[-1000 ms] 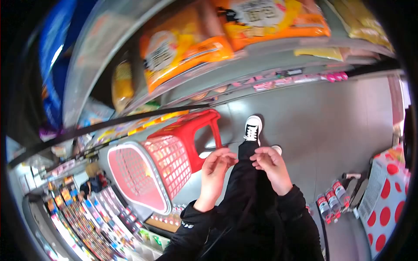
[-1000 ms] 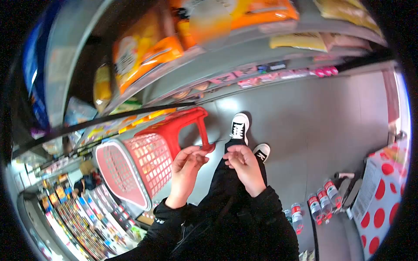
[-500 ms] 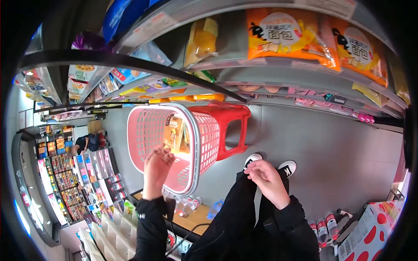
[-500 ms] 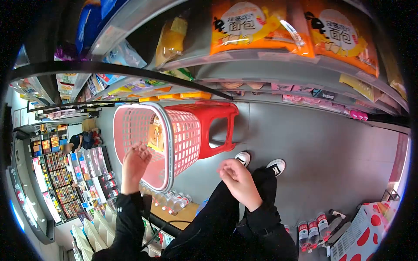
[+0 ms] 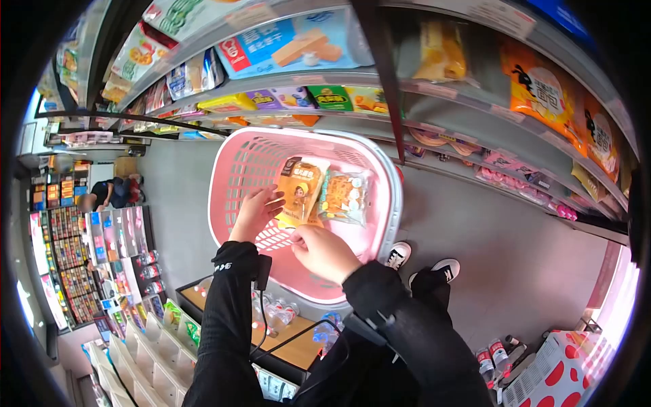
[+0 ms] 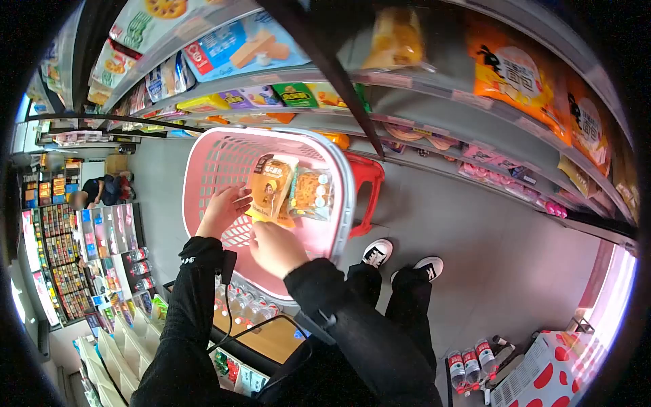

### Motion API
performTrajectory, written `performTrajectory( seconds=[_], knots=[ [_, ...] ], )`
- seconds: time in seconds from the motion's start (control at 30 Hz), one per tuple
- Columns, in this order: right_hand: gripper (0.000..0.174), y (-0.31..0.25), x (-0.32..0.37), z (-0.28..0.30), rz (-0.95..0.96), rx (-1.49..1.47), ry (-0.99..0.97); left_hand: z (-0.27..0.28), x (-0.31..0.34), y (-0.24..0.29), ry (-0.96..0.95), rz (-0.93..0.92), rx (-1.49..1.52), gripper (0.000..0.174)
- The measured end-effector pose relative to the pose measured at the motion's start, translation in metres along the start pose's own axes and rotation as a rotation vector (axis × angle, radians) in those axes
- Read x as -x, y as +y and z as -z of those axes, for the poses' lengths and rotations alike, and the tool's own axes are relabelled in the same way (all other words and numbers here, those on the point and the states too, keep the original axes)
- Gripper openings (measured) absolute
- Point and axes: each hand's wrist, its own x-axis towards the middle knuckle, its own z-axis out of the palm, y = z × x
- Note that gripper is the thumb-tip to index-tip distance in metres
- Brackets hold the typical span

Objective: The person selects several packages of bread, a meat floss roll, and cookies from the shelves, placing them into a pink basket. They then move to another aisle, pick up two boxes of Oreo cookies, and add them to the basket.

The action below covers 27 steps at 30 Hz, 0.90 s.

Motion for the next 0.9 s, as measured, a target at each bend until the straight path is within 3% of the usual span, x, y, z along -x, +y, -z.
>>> performTrajectory(
  seconds=[0.17,0.37,0.5,0.57,0.63,0.67,0.7,0.73,0.83,0.87,0.9],
  knots=[
    [0.023,0.030,-0.056,-0.025,-0.343,0.376,-0.194,0.022,0.001,0.009,-0.129,0.009,0.059,0.027],
    [0.027,0.120,-0.083,-0.086,-0.513,0.297,-0.132,0.045,0.014,0.011,-0.199,-0.015,0.125,0.027],
    [0.019,0.131,-0.083,-0.095,-0.705,0.125,-0.092,0.056,0.026,0.009,-0.191,-0.014,0.146,0.028],
    [0.017,0.132,-0.085,-0.093,-0.698,0.125,-0.179,0.063,0.026,0.003,-0.193,-0.015,0.167,0.028],
    [0.020,0.104,-0.083,-0.078,-0.645,-0.165,-0.098,0.065,0.025,-0.004,-0.105,-0.059,0.199,0.028],
    [0.022,0.092,-0.086,-0.073,-0.646,-0.171,-0.092,0.064,0.024,-0.006,-0.115,-0.060,0.203,0.028],
    [0.022,0.084,-0.086,-0.068,-0.645,-0.165,-0.083,0.064,0.026,-0.009,0.015,-0.106,0.158,0.029],
    [0.023,0.074,-0.087,-0.062,-0.541,-0.223,-0.045,0.065,0.027,-0.012,0.143,-0.154,0.113,0.029],
    [0.026,0.017,-0.079,-0.024,-0.330,-0.266,-0.018,0.081,0.037,-0.025,0.164,-0.157,0.375,0.034],
    [0.024,0.021,-0.075,-0.027,-0.126,-0.349,0.099,0.080,0.042,-0.027,0.146,-0.160,0.359,0.034],
    [0.024,0.010,-0.067,-0.018,-0.121,-0.356,0.122,0.077,0.047,-0.025,0.088,-0.103,0.477,0.037]
  ],
)
